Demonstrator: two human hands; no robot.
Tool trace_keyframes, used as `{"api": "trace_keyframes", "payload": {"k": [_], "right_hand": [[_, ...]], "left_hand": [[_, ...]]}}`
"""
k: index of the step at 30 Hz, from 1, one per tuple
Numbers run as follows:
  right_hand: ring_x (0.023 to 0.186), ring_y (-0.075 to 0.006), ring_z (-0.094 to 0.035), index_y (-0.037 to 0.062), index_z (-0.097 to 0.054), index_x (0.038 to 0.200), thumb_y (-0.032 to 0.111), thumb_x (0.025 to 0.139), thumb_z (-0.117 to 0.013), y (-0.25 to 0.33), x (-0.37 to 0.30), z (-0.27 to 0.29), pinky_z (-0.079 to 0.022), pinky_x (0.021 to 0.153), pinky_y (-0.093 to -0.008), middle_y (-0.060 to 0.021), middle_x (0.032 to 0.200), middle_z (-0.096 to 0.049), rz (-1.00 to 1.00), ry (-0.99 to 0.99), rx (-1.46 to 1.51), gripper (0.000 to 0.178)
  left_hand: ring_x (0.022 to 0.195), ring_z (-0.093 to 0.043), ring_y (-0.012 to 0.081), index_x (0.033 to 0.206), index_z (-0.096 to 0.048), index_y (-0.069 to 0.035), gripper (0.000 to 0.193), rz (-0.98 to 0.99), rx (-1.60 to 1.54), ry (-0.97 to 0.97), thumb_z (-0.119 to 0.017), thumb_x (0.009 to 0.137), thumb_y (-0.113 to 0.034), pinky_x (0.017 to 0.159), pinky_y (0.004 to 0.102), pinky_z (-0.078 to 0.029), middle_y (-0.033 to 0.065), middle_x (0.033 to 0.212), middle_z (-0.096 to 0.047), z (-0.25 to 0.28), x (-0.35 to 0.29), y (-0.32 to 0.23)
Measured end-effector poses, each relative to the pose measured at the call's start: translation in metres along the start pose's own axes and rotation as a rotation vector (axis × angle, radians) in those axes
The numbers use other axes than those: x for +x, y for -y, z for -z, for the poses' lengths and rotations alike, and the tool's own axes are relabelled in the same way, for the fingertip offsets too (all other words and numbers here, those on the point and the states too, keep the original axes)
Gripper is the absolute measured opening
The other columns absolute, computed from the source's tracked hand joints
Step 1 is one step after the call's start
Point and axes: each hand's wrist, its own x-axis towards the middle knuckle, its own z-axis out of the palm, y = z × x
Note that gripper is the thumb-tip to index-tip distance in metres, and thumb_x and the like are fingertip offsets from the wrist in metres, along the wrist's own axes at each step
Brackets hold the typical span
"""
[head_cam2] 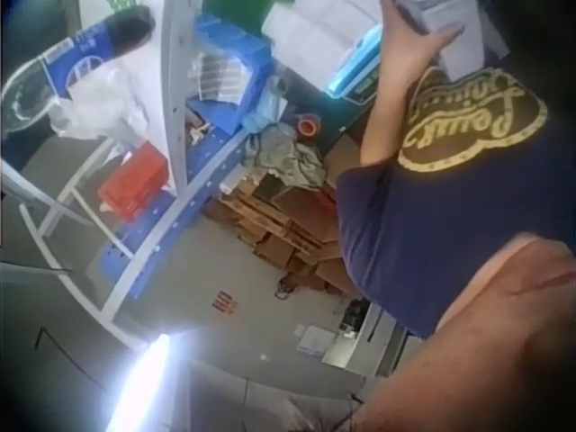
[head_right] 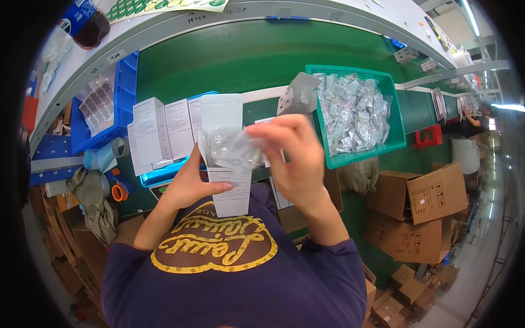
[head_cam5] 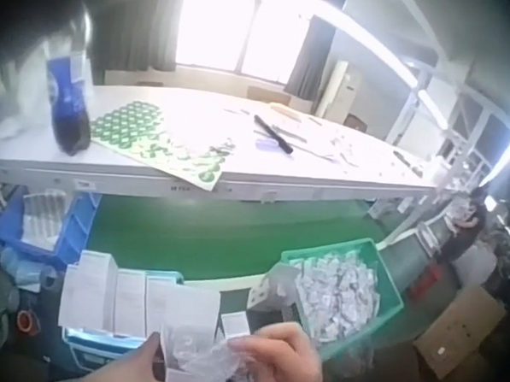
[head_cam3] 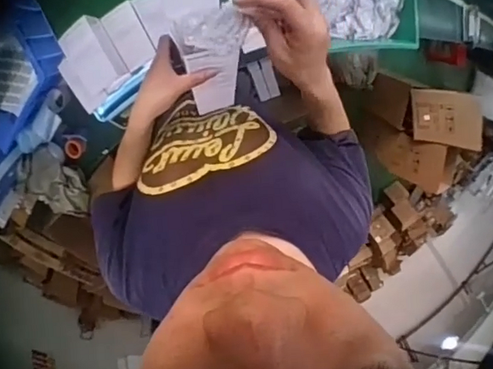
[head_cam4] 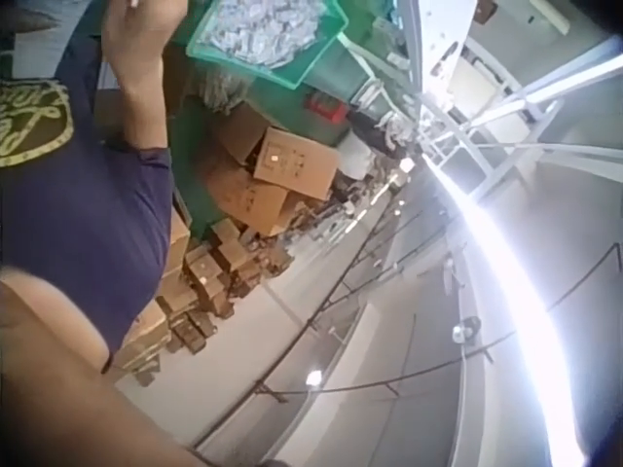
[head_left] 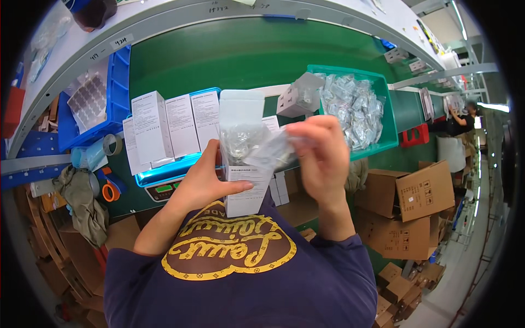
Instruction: Packing small packaged items from a bin into individual white boxes, weighing them on a scale, and then organizing the boxes into a larger cardboard shipping carton.
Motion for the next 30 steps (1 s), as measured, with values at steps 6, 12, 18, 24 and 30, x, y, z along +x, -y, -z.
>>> {"api": "trace_keyframes", "payload": {"k": [6,12,18,24,30], "right_hand": [[0.073,-0.0195,-0.058,0.0048,-0.070,0.092,-0.018,0.069,-0.060,0.001,0.014,-0.019,-0.049,0.061,-0.0280,-0.0085,0.090,-0.057,0.208,0.100,-0.070,0.033],[0.076,-0.0225,-0.061,0.0066,-0.071,0.093,-0.012,0.068,-0.065,-0.006,0.011,-0.018,-0.050,0.062,-0.0308,-0.0065,0.085,-0.060,0.284,0.186,-0.084,0.031],[0.110,-0.0292,-0.058,0.0087,-0.062,0.115,0.016,0.072,-0.081,0.006,0.015,-0.003,-0.044,0.099,-0.0437,-0.0098,0.098,-0.063,0.164,0.586,-0.067,0.047],[0.123,-0.0301,-0.046,0.0065,-0.040,0.132,0.025,0.080,-0.077,-0.019,-0.067,-0.054,-0.041,0.102,-0.0407,-0.0207,0.137,-0.038,-0.369,0.182,0.694,0.067],[0.121,-0.0318,-0.047,0.0058,-0.051,0.112,0.034,0.087,-0.068,-0.041,-0.068,-0.053,-0.040,0.099,-0.0402,-0.0223,0.137,-0.038,-0.314,0.326,0.410,0.041]], "left_hand": [[0.111,-0.059,0.0291,0.126,-0.041,0.004,0.090,0.003,0.216,0.057,-0.088,0.061,-0.037,0.096,0.0365,-0.046,0.0221,0.118,-0.057,0.004,-0.006,-0.021],[0.110,-0.059,0.0310,0.127,-0.041,0.005,0.094,-0.070,0.106,0.002,-0.088,0.059,-0.041,0.093,0.0373,-0.048,0.0226,0.119,-0.057,0.007,-0.006,-0.013],[0.101,-0.062,0.0335,0.145,-0.022,-0.005,0.110,-0.061,0.191,-0.054,-0.087,0.063,-0.037,0.088,0.0384,-0.051,0.0239,0.130,-0.050,0.005,-0.013,-0.001],[0.118,-0.054,0.0298,0.149,-0.027,-0.012,0.098,-0.560,0.159,-0.131,-0.084,0.071,-0.031,0.087,0.0356,-0.054,0.0200,0.147,-0.034,0.000,-0.016,0.022],[0.123,-0.049,0.0269,0.131,-0.053,-0.011,0.066,-0.401,0.027,-0.001,-0.083,0.072,-0.019,0.094,0.0363,-0.050,0.0145,0.136,-0.041,-0.002,-0.001,0.025]]}}
